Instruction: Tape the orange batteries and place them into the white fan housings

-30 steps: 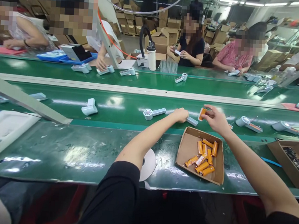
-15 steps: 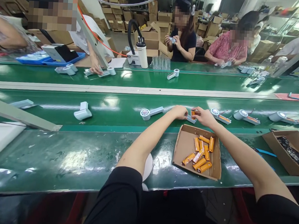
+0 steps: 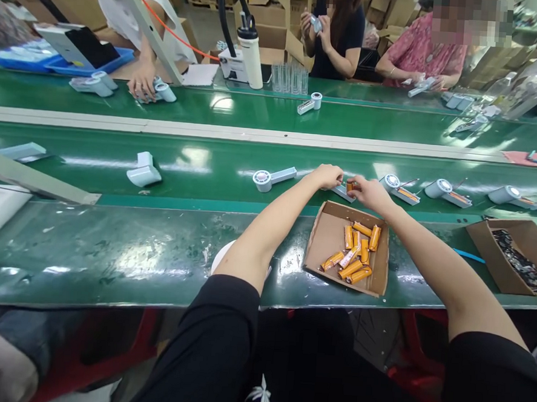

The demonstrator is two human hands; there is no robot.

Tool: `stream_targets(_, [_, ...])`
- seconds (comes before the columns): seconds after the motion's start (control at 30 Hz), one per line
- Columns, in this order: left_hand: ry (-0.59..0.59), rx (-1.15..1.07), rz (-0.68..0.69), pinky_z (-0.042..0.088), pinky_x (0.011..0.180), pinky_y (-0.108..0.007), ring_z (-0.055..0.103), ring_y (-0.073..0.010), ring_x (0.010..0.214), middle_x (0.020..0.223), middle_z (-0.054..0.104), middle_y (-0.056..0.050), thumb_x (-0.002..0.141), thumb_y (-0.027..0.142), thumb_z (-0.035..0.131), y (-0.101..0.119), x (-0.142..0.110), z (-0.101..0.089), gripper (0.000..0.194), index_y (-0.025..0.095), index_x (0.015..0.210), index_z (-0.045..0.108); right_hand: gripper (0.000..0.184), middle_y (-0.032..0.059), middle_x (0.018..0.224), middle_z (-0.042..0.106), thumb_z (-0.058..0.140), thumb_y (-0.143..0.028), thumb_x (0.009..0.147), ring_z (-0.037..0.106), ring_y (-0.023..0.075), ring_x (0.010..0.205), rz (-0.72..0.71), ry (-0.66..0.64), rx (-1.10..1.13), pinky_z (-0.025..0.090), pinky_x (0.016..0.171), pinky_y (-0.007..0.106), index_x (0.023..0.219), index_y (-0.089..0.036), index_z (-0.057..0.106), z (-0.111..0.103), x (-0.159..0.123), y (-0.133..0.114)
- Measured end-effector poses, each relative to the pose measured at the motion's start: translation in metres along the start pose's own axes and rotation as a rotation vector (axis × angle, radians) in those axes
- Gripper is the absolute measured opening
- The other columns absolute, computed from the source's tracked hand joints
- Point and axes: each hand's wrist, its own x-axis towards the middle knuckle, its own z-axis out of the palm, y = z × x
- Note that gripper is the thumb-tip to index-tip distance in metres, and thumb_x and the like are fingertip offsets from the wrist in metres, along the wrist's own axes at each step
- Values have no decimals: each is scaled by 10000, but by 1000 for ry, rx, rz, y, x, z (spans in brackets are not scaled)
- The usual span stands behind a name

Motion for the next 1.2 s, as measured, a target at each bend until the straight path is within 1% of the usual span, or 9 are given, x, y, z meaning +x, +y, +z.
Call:
stream_targets(0.17, [56,-52,-42,521,987,-310,743,-258,1208,1285,822,-88,1088,281,556,2,1,4,289,247,1303,747,485,150,1121,863,686,-353,1023,812,385,1036,6,-89,-183,595,890,426,1499,-260,706,0,5,-5])
stream_targets(0.37, [85,-80,-70,519,1007,-350,738,-290,1217,1309,791,-154,1076,201,532,16,-3,10,320,190,1335,720,518,194,1238,832,747,-493,985,785,417,1148,-7,-216,-216,574,1004,493,1455,-275,759,7,25,-17])
stream_targets(0.53, [112,-109,-108,529,1011,-363,733,-292,1229,1328,782,-160,1072,207,549,23,-2,7,315,207,1339,718,456,142,1183,859,744,-466,981,784,360,1140,-55,-285,-156,568,1021,433,1383,-263,809,3,36,3])
stream_targets(0.73, [135,-136,-125,531,1052,-398,730,-301,1234,1342,779,-161,1088,230,523,26,0,14,324,238,1350,715,406,103,1131,873,647,-400,1047,792,260,1022,88,-171,183,601,984,370,1353,-186,807,6,22,39])
stream_targets(0.87, [139,-169,-113,520,1089,-397,729,-299,1244,1314,781,-166,1075,198,528,33,4,20,333,215,1352,712,356,132,1176,861,694,-434,1029,780,252,1013,145,-131,181,614,971,360,1208,-158,830,16,13,37])
stream_targets(0.97, [145,-204,-103,509,1153,-419,700,-303,1320,1409,742,-194,1064,175,531,42,2,13,420,184,1467,649,455,189,1122,851,732,-537,1005,774,298,1019,213,-92,172,614,1015,424,1151,-117,828,12,10,31])
stream_targets(1.03, [191,-226,-70,444,1262,-464,605,-313,1471,1573,649,-216,1058,197,556,39,-17,8,523,164,1580,558,558,251,1205,824,722,-588,1005,759,343,1127,258,-34,173,581,1105,491,1216,-78,803,5,2,31])
stream_targets(1.1, [291,-254,15,360,1344,-495,508,-310,1575,1670,577,-199,1040,243,594,24,-63,9,613,157,1639,495,621,278,1407,754,622,-587,1068,706,351,1300,276,43,195,517,1209,521,1390,-66,725,1,-20,33])
stream_targets(1.2, [361,-284,121,450,1296,-489,624,-289,1459,1547,699,-118,1046,387,580,-17,-187,29,526,232,1547,614,553,174,1466,748,436,-555,1152,684,283,1368,227,305,375,518,1228,466,1453,-161,680,8,-90,32])
